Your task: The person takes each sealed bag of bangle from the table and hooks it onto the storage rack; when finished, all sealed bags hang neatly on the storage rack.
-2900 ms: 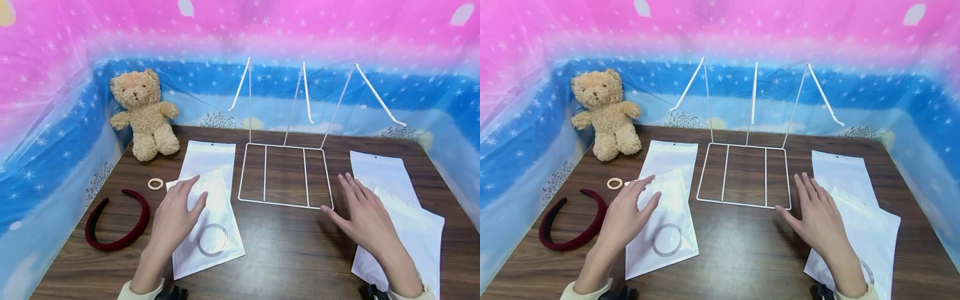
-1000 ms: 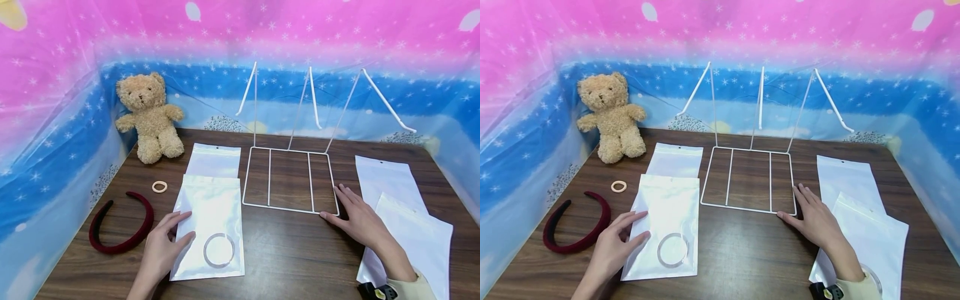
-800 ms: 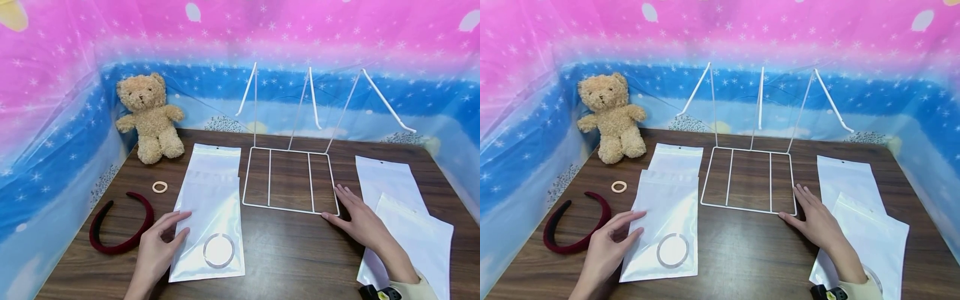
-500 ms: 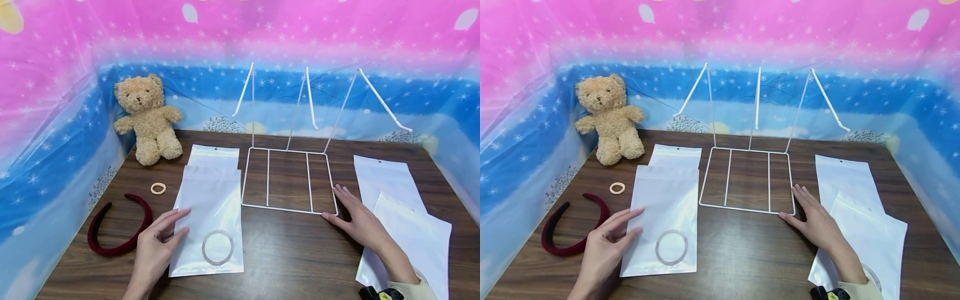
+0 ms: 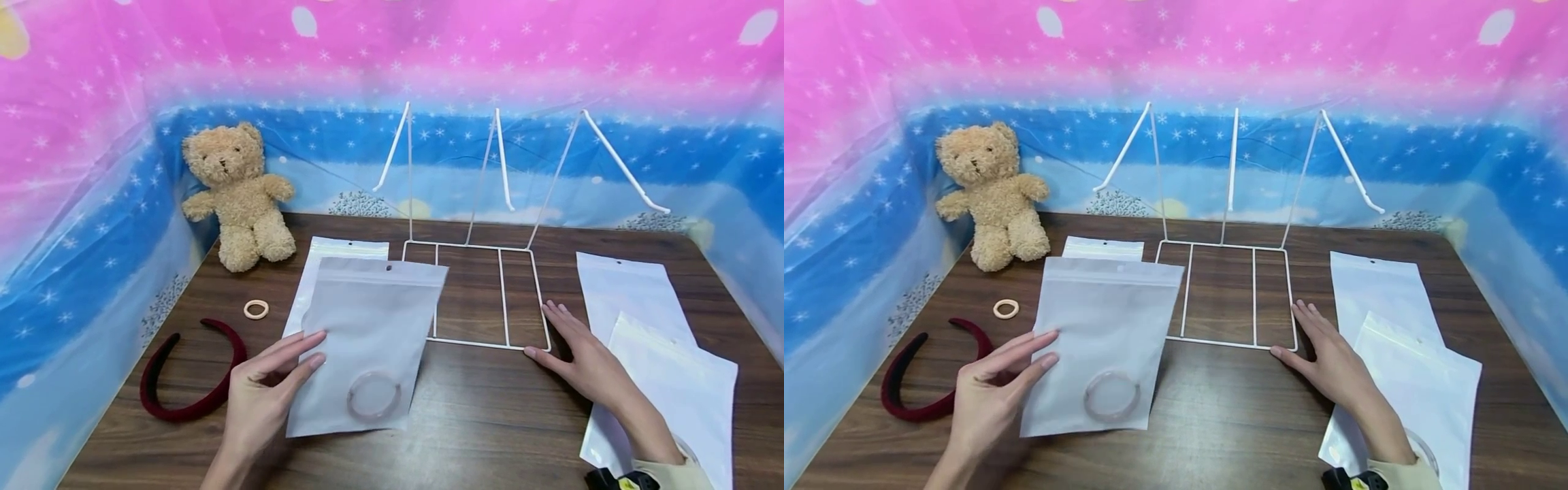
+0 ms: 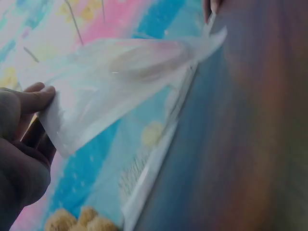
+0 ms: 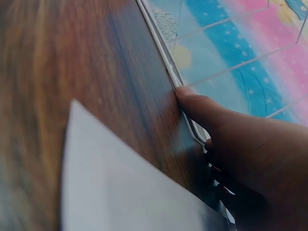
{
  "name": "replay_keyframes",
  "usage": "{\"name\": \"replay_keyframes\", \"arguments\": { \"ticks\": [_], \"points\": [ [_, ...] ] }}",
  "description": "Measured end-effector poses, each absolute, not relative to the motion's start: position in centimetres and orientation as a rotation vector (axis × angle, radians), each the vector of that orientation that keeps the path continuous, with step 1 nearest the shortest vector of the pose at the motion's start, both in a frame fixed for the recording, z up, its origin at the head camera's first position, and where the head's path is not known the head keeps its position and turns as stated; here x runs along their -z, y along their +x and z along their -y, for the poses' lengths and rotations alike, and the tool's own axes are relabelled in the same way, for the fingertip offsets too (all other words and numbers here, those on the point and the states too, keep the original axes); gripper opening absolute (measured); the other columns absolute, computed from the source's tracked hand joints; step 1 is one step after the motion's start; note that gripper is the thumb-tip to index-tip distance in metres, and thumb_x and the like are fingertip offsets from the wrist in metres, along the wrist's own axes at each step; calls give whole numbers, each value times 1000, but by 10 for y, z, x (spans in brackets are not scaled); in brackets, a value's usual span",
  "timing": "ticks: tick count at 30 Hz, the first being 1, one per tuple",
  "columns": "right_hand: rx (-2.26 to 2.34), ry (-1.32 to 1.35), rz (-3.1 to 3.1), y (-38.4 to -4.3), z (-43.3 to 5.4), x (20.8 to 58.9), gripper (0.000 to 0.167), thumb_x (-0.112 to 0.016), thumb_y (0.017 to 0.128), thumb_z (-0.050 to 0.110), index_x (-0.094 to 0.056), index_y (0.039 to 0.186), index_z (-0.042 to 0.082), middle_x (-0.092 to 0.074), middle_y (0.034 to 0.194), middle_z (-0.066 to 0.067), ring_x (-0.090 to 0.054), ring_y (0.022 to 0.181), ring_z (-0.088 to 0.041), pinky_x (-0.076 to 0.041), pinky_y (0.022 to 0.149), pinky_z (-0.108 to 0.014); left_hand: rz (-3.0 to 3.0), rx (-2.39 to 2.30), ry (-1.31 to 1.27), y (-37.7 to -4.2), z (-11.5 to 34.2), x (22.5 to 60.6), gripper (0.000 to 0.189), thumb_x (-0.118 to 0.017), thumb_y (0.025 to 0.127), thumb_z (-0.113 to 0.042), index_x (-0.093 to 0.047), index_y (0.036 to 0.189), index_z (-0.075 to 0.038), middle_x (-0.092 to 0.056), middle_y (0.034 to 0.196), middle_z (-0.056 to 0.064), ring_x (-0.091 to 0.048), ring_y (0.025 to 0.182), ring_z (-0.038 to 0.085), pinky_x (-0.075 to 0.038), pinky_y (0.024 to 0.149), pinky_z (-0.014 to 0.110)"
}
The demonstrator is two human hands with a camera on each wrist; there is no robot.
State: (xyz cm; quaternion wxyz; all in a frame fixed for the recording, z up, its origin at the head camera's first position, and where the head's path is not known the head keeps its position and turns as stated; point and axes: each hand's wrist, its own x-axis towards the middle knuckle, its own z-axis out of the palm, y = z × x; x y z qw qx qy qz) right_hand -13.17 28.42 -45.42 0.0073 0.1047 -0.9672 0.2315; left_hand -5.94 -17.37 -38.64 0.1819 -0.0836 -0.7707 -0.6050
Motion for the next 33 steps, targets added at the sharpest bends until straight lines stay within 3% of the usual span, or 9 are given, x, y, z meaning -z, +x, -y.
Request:
{"name": "replay_keyframes", "arguments": {
  "ticks": [6, 11, 14, 18, 24, 26, 30, 33],
  "points": [
    [-733, 323, 3019, -130, -288, 453, 93, -61, 87, 63, -22, 157, 15, -23, 159, -15, -17, 145, -37, -27, 101, -69, 1952, 1936, -376, -76, 159, 360, 29, -76, 80, 9, -73, 109, 5, -70, 111, 14, -68, 72, 12, -54, 63, 19],
    [-740, 335, 3015, -130, -287, 455, 93, -61, 87, 62, -23, 157, 15, -23, 159, -16, -18, 145, -38, -27, 101, -68, 1675, 2285, -411, -91, 156, 351, 32, -69, 84, 14, -70, 115, 6, -68, 117, 14, -72, 80, 17, -58, 68, 27],
    [-732, 338, 3018, -131, -285, 456, 93, -61, 87, 63, -23, 157, 16, -24, 159, -15, -18, 145, -38, -27, 102, -68, 1580, 2388, -380, -97, 157, 350, 35, -65, 85, 16, -70, 117, 3, -72, 94, 11, -70, 75, 15, -58, 63, 28],
    [-729, 334, 3017, -132, -284, 457, 93, -61, 87, 63, -23, 157, 15, -24, 159, -15, -19, 145, -38, -27, 102, -68, 1547, 2423, -320, -102, 159, 348, 35, -65, 86, 15, -70, 118, 2, -65, 64, 8, -67, 69, 12, -57, 59, 25],
    [-727, 334, 3013, -131, -284, 457, 93, -61, 87, 64, -23, 157, 15, -24, 159, -15, -19, 144, -38, -27, 101, -68, 1546, 2464, -303, -107, 159, 346, 36, -66, 86, 12, -68, 121, 3, -73, 99, 13, -69, 82, 14, -57, 62, 25],
    [-730, 338, 3010, -131, -284, 457, 93, -61, 87, 63, -23, 157, 15, -23, 159, -15, -19, 144, -38, -28, 101, -68, 1567, 2454, -304, -108, 158, 345, 35, -67, 87, 11, -68, 121, 2, -73, 96, 12, -68, 80, 13, -57, 61, 24],
    [-739, 348, 3000, -130, -284, 457, 92, -62, 87, 62, -25, 157, 15, -24, 159, -15, -20, 144, -38, -29, 101, -68, 1618, 2404, -321, -106, 159, 344, 34, -67, 87, 10, -70, 119, 0, -65, 65, 7, -62, 63, 8, -54, 55, 21],
    [-740, 349, 2996, -131, -284, 456, 92, -62, 87, 62, -25, 157, 15, -24, 159, -14, -20, 145, -37, -29, 101, -68, 1631, 2368, -374, -102, 159, 343, 33, -66, 87, 12, -71, 117, -1, -71, 77, 8, -62, 60, 8, -53, 53, 20]
  ]
}}
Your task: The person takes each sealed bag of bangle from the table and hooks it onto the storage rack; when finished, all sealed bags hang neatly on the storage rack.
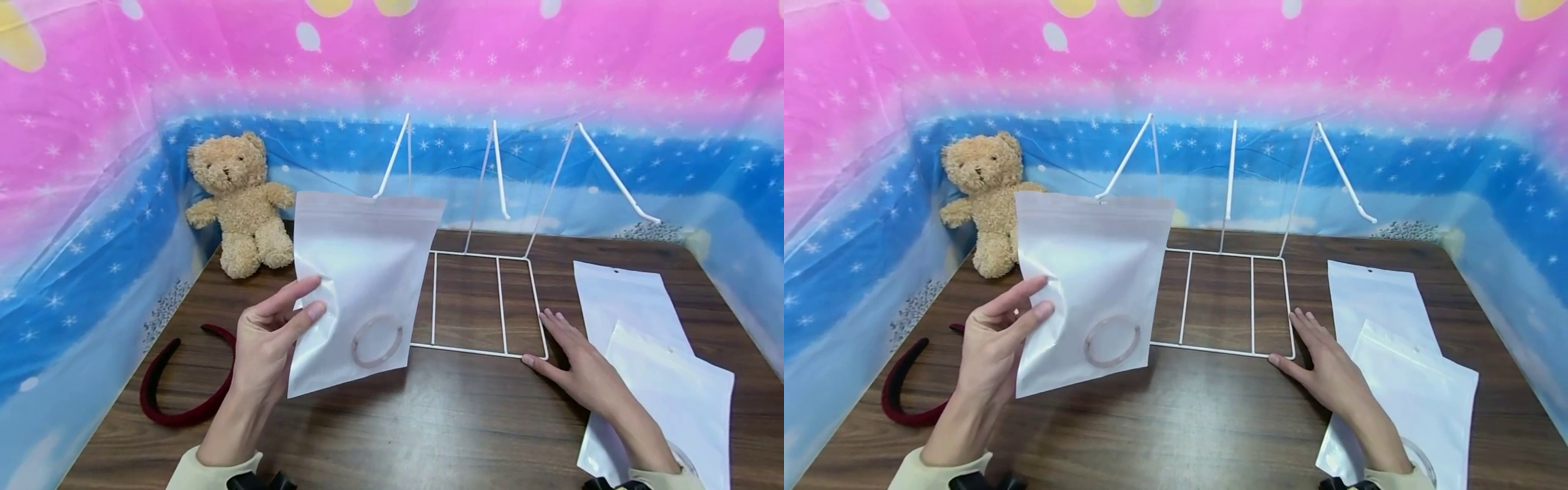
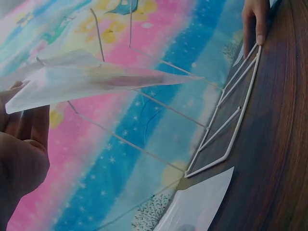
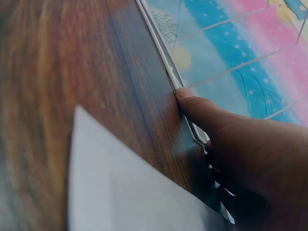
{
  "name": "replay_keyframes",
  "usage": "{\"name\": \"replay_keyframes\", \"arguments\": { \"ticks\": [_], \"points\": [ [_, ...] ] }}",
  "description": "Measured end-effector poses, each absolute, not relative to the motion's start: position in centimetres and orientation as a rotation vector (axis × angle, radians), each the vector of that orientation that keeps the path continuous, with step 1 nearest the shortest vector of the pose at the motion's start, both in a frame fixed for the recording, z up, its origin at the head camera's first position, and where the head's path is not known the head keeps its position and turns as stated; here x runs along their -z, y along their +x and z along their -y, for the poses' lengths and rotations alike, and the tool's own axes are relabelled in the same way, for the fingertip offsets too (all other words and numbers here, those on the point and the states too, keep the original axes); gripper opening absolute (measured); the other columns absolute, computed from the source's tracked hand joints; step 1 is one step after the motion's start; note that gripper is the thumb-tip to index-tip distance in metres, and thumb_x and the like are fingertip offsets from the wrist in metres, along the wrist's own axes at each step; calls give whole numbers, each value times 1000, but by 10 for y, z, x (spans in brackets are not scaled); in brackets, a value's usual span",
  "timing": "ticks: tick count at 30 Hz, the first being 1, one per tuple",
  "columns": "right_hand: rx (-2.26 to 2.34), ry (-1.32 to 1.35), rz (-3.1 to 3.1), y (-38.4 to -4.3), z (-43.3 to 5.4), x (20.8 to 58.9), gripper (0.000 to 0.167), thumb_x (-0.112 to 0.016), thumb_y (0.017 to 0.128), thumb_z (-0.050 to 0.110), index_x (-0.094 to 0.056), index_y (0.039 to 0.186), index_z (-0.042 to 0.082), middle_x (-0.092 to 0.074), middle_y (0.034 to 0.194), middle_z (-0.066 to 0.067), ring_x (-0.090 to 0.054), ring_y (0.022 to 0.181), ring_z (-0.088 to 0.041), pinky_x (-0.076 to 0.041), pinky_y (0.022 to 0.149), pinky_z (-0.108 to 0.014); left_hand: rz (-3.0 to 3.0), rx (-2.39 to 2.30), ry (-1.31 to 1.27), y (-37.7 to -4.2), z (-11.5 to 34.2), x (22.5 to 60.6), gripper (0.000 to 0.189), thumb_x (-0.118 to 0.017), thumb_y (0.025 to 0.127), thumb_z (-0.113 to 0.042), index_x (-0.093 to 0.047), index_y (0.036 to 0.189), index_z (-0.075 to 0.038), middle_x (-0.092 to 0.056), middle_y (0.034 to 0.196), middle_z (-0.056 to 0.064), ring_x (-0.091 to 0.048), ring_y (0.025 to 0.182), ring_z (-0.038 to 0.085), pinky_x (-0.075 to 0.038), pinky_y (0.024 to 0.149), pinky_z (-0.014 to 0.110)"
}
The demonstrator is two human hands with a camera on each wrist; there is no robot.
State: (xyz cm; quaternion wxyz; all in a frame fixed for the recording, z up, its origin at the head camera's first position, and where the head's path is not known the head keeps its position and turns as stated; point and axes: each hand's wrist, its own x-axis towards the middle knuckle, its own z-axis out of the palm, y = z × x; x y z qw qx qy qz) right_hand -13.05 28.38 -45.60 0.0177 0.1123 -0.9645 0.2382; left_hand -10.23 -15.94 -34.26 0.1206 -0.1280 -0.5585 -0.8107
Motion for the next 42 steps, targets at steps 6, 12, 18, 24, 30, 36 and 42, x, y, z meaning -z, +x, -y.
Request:
{"name": "replay_keyframes", "arguments": {
  "ticks": [6, 12, 18, 24, 30, 36, 42],
  "points": [
    [-741, 345, 2999, -130, -285, 455, 92, -61, 87, 63, -24, 157, 16, -23, 160, -13, -19, 145, -37, -28, 101, -69, 1572, 2267, -542, -94, 159, 340, 31, -64, 82, 22, -70, 110, 10, -71, 106, 15, -61, 61, 7, -49, 54, 16],
    [-730, 329, 3005, -131, -286, 454, 93, -60, 87, 64, -22, 158, 18, -22, 160, -14, -19, 145, -38, -28, 100, -69, 1462, 2228, -687, -90, 157, 334, 32, -61, 77, 30, -65, 107, 20, -66, 75, 13, -42, 59, 11, -43, 58, 18],
    [-743, 342, 2990, -130, -287, 456, 92, -61, 87, 62, -23, 157, 17, -23, 159, -14, -20, 144, -38, -28, 100, -69, 1497, 2255, -661, -91, 159, 328, 30, -61, 81, 26, -64, 110, 19, -68, 88, 17, -52, 60, 10, -50, 59, 21],
    [-744, 347, 2999, -129, -286, 458, 92, -61, 87, 63, -24, 157, 16, -24, 159, -14, -20, 144, -38, -28, 101, -68, 1600, 2269, -481, -92, 163, 333, 32, -63, 84, 20, -69, 114, 9, -69, 112, 16, -61, 66, 9, -52, 58, 20],
    [-731, 337, 3001, -130, -286, 457, 92, -61, 87, 63, -24, 157, 16, -24, 159, -15, -20, 144, -38, -28, 101, -69, 1646, 2295, -424, -97, 165, 336, 33, -65, 86, 15, -71, 116, 3, -67, 119, 14, -63, 72, 11, -54, 59, 21],
    [-748, 352, 2994, -130, -284, 458, 91, -61, 87, 62, -24, 157, 16, -24, 159, -14, -20, 145, -37, -28, 101, -68, 1625, 2343, -426, -104, 163, 336, 34, -65, 87, 13, -71, 117, 0, -70, 107, 12, -66, 75, 12, -56, 60, 24],
    [-748, 346, 2996, -131, -284, 458, 92, -61, 87, 63, -25, 157, 15, -24, 159, -14, -20, 145, -37, -28, 102, -68, 1554, 2403, -435, -124, 154, 340, 33, -66, 87, 12, -70, 118, 1, -71, 75, 8, -65, 65, 10, -54, 58, 21]
  ]
}}
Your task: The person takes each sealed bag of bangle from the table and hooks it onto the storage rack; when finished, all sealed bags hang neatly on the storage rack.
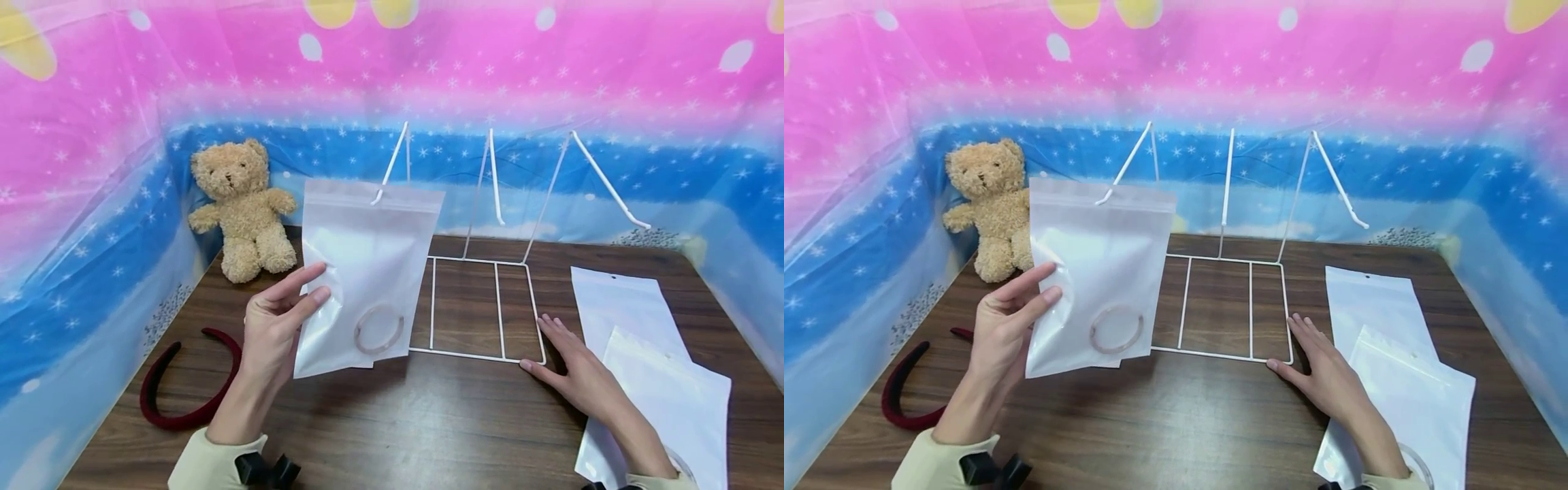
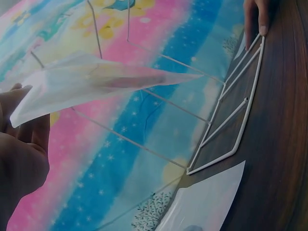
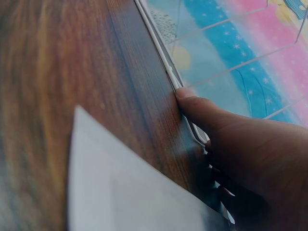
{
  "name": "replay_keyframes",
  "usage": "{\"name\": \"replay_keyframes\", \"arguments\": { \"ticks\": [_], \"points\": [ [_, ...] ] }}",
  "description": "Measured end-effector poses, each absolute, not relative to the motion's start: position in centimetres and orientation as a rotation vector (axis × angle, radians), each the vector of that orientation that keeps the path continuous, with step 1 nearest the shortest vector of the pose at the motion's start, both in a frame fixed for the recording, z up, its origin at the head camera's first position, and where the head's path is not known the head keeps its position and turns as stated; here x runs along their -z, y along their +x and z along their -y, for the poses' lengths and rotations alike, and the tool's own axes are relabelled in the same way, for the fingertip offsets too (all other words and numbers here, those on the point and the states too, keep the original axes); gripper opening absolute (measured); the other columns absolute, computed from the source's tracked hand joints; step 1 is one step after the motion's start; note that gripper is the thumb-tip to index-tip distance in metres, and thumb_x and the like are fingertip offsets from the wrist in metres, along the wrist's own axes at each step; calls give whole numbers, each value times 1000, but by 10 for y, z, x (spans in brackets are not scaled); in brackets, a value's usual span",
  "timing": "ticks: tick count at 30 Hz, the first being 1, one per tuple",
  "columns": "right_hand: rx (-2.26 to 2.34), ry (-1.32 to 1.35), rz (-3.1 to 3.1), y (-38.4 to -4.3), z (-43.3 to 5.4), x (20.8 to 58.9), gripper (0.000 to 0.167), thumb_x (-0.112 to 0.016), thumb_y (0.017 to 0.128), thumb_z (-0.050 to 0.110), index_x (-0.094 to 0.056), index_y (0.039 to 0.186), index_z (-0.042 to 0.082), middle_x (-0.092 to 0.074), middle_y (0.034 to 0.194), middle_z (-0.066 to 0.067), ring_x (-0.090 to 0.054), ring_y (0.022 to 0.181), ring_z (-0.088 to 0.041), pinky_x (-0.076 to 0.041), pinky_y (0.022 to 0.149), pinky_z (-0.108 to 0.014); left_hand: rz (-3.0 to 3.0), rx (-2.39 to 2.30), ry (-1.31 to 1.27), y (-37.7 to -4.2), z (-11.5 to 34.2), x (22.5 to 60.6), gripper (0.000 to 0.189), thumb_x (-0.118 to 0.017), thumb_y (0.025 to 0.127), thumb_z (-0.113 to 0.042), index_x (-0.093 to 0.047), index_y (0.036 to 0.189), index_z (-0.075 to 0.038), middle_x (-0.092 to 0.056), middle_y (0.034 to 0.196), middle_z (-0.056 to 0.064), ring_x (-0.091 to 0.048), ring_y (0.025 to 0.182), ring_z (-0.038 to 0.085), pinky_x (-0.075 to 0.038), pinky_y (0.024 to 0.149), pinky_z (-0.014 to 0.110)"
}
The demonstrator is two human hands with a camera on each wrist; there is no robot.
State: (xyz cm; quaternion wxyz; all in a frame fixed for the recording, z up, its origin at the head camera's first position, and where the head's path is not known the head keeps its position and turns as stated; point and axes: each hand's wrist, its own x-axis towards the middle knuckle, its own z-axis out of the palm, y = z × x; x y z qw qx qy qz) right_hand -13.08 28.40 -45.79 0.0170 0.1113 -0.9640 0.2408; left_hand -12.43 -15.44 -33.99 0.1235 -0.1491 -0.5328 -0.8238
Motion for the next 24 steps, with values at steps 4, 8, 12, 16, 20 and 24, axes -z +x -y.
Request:
{"name": "replay_keyframes", "arguments": {
  "ticks": [4, 8, 12, 16, 20, 24],
  "points": [
    [-751, 352, 2981, -131, -285, 459, 92, -62, 87, 62, -26, 156, 14, -26, 159, -14, -21, 144, -37, -29, 102, -67, 1450, 2455, -469, -143, 145, 340, 34, -65, 86, 15, -68, 119, 5, -73, 101, 14, -72, 80, 18, -57, 63, 24],
    [-749, 356, 2969, -131, -285, 460, 92, -63, 87, 62, -27, 156, 14, -27, 158, -14, -21, 144, -36, -29, 103, -66, 1400, 2442, -469, -163, 134, 338, 35, -67, 84, 15, -68, 118, 6, -68, 117, 16, -72, 86, 20, -57, 67, 25],
    [-753, 353, 2961, -131, -285, 460, 91, -63, 86, 62, -28, 156, 14, -27, 158, -13, -22, 144, -36, -29, 104, -65, 1437, 2395, -434, -188, 123, 336, 34, -72, 83, 9, -70, 117, 3, -73, 99, 11, -68, 72, 12, -55, 61, 21],
    [-760, 360, 2952, -131, -286, 460, 90, -63, 87, 61, -30, 155, 13, -28, 158, -11, -22, 144, -35, -29, 105, -63, 1475, 2307, -410, -213, 114, 335, 35, -76, 82, 4, -70, 116, 3, -66, 69, 4, -52, 57, 6, -47, 53, 16],
    [-749, 363, 2944, -130, -287, 461, 90, -64, 86, 61, -32, 154, 12, -28, 158, -11, -22, 144, -34, -30, 105, -62, 1484, 2317, -391, -232, 108, 336, 36, -77, 83, 2, -70, 118, 1, -61, 58, 7, -54, 52, 9, -47, 50, 18],
    [-743, 357, 2944, -130, -289, 461, 90, -63, 86, 62, -32, 154, 12, -28, 158, -10, -22, 145, -33, -31, 105, -62, 1454, 2384, -366, -246, 102, 337, 36, -76, 83, 1, -70, 119, -1, -73, 82, 14, -69, 67, 16, -56, 59, 26]
  ]
}}
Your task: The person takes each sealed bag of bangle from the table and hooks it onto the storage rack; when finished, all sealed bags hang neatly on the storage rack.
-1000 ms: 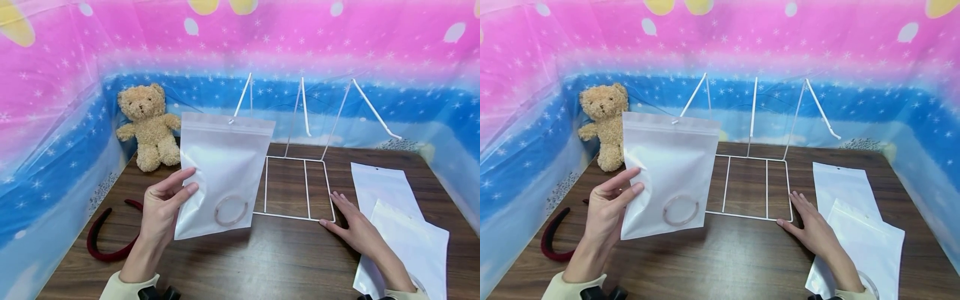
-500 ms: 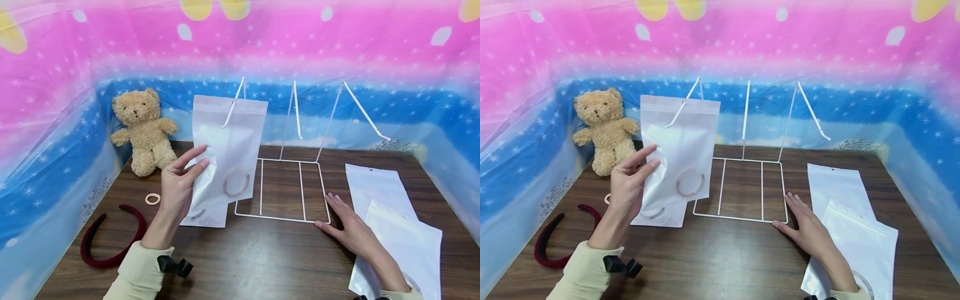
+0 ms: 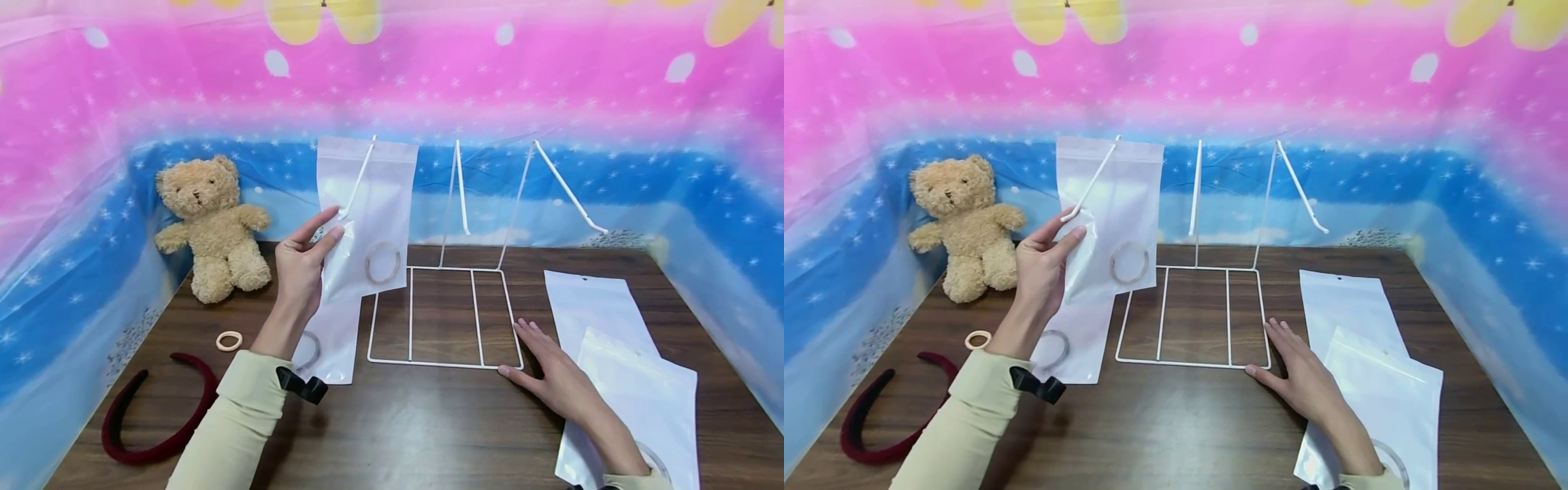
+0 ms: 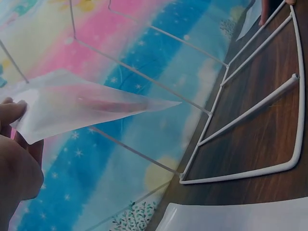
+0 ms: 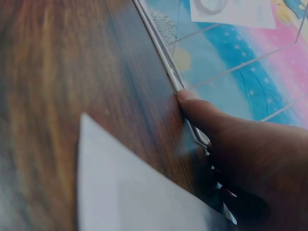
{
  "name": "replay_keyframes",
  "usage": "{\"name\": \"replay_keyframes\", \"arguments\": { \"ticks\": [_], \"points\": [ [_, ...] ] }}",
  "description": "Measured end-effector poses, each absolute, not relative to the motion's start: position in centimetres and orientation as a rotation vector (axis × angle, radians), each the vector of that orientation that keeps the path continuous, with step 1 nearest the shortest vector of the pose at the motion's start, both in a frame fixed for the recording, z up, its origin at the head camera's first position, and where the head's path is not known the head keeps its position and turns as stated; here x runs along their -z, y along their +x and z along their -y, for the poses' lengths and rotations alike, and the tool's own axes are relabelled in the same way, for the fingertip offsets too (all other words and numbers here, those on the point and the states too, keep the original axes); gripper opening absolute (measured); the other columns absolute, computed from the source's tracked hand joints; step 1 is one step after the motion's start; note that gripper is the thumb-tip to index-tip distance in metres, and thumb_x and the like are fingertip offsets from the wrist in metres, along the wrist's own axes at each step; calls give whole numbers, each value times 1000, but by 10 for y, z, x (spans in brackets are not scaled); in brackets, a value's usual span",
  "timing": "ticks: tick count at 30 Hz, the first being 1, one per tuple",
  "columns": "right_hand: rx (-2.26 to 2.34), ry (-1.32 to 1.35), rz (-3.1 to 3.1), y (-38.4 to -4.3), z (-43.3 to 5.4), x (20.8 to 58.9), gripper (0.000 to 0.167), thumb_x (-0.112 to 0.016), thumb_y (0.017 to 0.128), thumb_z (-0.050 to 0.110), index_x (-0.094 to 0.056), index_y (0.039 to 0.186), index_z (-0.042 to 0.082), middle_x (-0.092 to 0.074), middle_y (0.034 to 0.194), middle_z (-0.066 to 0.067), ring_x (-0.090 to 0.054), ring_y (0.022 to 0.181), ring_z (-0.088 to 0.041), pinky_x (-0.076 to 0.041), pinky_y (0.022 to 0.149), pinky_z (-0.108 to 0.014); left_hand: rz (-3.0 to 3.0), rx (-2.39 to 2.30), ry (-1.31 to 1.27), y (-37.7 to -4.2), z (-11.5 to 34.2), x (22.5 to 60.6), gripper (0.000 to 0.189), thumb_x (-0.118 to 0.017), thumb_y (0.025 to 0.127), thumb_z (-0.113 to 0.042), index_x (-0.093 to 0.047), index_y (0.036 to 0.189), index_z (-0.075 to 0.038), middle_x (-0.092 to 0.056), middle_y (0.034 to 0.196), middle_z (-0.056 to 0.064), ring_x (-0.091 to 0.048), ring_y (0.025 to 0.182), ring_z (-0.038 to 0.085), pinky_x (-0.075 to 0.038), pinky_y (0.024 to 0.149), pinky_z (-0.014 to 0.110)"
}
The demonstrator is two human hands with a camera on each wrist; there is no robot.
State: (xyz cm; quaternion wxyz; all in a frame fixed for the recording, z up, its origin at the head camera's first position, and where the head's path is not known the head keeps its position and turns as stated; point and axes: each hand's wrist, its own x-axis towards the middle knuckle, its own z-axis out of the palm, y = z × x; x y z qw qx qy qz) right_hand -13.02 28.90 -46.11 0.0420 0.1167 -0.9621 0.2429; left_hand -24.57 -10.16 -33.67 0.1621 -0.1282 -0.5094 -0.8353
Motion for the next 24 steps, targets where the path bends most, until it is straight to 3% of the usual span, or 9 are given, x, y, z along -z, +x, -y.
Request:
{"name": "replay_keyframes", "arguments": {
  "ticks": [4, 8, 11, 16, 24],
  "points": [
    [-750, 370, 2941, -130, -287, 461, 90, -63, 86, 62, -31, 155, 13, -28, 158, -9, -22, 145, -33, -31, 105, -61, 1429, 2405, -309, -252, 102, 339, 36, -76, 83, 1, -71, 118, -2, -72, 102, 17, -72, 79, 20, -58, 63, 27],
    [-754, 363, 2941, -129, -286, 461, 90, -63, 86, 62, -31, 155, 14, -28, 158, -9, -22, 145, -33, -31, 105, -61, 1490, 2307, -235, -259, 102, 342, 32, -78, 82, 0, -74, 113, -6, -72, 105, 15, -69, 72, 12, -48, 49, 16],
    [-752, 351, 2945, -128, -287, 461, 90, -63, 86, 62, -30, 155, 14, -28, 158, -9, -22, 145, -33, -31, 105, -61, 1567, 2172, -203, -265, 102, 344, 30, -78, 82, -1, -76, 110, -9, -71, 110, 12, -70, 74, 10, -46, 49, 15],
    [-750, 344, 2949, -129, -287, 462, 90, -62, 86, 63, -30, 155, 14, -27, 159, -9, -22, 145, -33, -31, 105, -61, 1654, 2034, -186, -274, 104, 348, 30, -76, 84, 1, -77, 110, -13, -70, 115, 6, -72, 84, 16, -57, 70, 24],
    [-755, 335, 2964, -130, -288, 460, 91, -62, 86, 63, -30, 155, 13, -26, 159, -9, -21, 145, -33, -30, 105, -62, 1783, 1859, -214, -286, 103, 354, 30, -70, 88, 1, -77, 111, -17, -70, 115, 2, -71, 90, 18, -58, 75, 29]
  ]
}}
